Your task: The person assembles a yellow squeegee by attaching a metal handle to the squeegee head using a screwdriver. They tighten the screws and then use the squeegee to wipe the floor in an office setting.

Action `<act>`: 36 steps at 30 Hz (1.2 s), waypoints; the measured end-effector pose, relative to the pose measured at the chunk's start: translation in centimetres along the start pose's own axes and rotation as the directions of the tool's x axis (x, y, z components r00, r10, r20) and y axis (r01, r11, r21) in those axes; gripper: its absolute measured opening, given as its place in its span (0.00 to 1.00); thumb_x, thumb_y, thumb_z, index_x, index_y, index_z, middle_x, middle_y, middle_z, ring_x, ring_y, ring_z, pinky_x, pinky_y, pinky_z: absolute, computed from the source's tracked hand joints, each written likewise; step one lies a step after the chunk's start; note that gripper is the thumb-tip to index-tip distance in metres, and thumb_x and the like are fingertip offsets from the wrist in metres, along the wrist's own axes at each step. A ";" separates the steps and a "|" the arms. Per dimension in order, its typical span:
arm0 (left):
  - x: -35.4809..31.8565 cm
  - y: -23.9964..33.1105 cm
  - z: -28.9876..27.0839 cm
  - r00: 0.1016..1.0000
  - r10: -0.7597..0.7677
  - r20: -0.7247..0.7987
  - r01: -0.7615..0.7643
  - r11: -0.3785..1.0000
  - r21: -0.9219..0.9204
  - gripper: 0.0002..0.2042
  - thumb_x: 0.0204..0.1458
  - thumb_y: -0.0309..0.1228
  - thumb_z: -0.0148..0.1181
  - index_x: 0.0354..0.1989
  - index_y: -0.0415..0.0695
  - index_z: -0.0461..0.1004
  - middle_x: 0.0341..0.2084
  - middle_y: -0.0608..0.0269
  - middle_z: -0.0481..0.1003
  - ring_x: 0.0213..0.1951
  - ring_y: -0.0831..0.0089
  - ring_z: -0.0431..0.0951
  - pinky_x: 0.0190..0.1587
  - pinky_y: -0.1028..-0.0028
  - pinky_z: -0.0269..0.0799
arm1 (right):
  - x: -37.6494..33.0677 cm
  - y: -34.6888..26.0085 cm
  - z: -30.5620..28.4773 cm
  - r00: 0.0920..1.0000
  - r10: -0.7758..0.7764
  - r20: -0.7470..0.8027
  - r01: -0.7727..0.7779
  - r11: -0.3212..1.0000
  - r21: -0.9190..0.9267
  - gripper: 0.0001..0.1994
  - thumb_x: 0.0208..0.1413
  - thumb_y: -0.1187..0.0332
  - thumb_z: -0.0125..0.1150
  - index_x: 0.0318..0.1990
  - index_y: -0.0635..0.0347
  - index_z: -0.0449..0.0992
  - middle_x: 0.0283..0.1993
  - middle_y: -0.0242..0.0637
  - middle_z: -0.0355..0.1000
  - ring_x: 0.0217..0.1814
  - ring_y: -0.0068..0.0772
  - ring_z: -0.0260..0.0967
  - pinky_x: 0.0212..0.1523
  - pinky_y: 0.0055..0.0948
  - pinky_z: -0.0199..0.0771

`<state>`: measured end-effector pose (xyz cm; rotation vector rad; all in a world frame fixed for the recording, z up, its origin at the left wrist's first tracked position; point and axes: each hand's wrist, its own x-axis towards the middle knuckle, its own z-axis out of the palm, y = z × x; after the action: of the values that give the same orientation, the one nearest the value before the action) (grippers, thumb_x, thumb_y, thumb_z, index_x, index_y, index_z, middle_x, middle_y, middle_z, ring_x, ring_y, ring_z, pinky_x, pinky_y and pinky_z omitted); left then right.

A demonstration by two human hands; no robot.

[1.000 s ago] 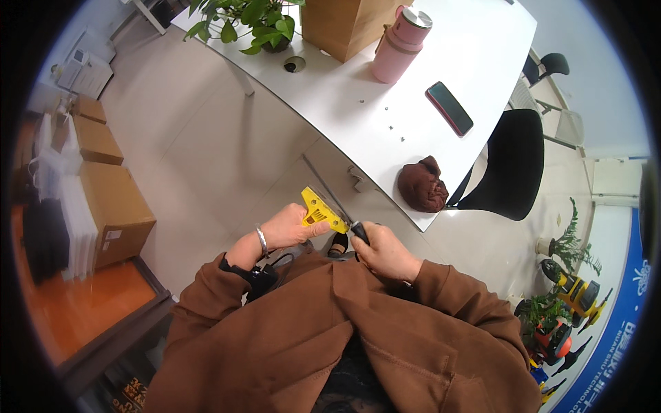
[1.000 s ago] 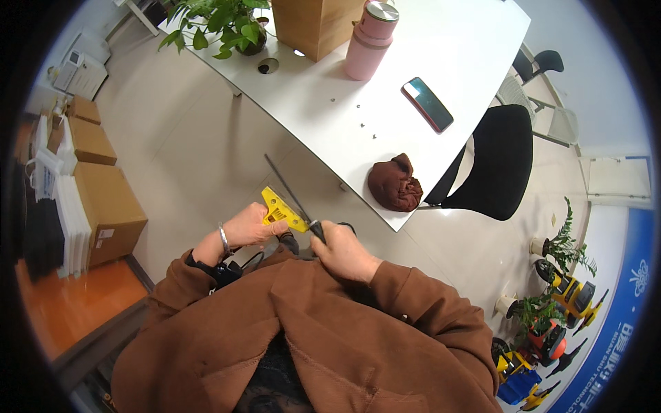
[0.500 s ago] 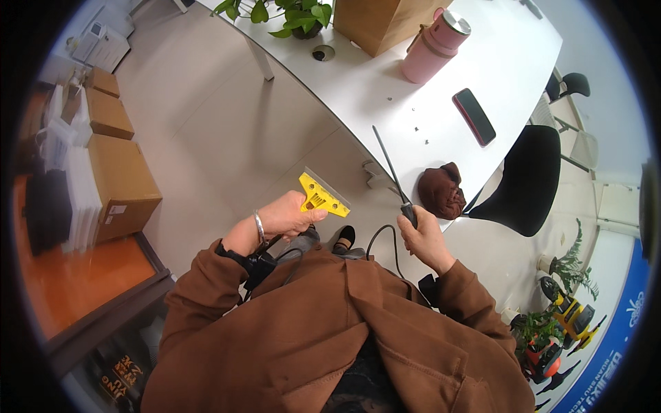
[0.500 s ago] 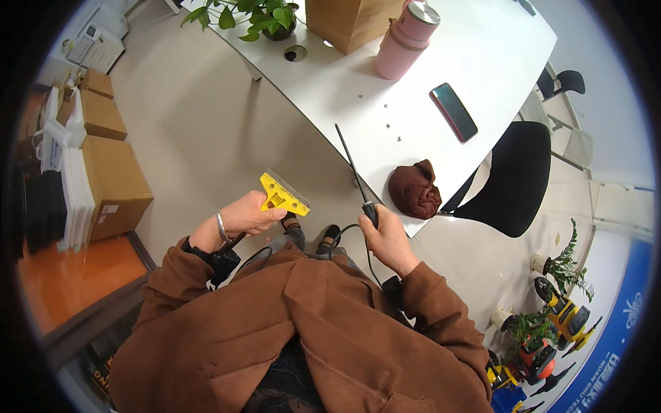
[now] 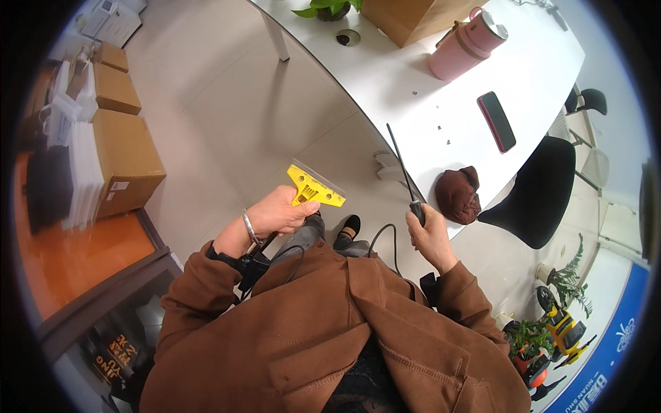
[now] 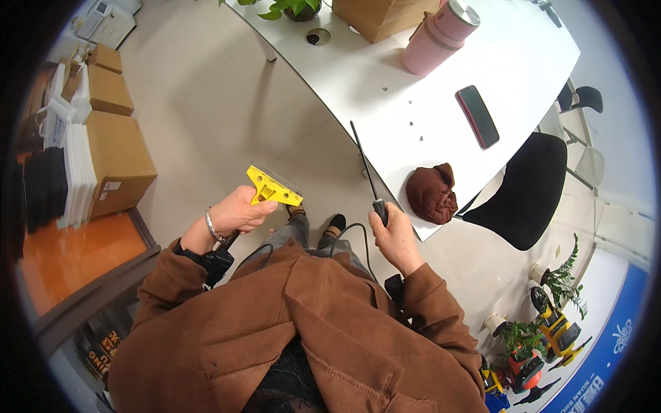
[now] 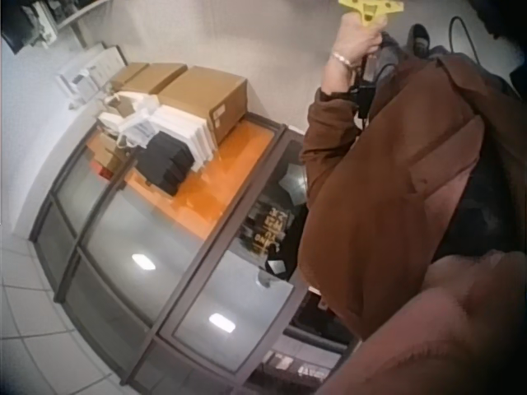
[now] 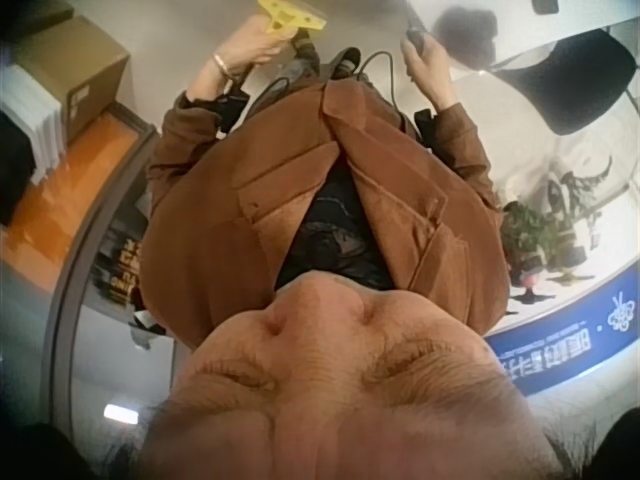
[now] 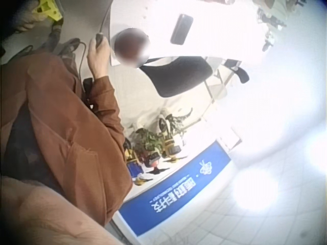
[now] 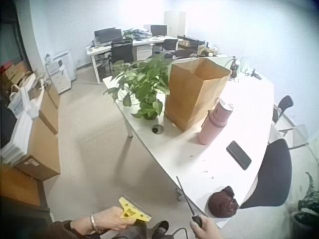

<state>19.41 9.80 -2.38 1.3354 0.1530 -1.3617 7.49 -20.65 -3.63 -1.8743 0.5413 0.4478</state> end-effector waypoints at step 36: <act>-1.4 -0.3 -1.5 0.934 0.350 -0.078 -0.346 0.936 0.062 0.19 0.58 0.46 0.58 0.24 0.44 0.68 0.11 0.76 0.62 0.11 0.86 0.58 0.13 0.81 0.54 | 0.5 0.0 0.9 0.994 -0.106 0.011 0.106 0.985 -0.134 0.16 0.58 0.62 0.55 0.26 0.67 0.65 0.16 0.40 0.65 0.17 0.32 0.65 0.21 0.33 0.63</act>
<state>19.66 11.85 -2.01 1.3874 -0.0572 -1.0131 7.87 -19.91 -4.20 -2.0201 0.4146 0.4265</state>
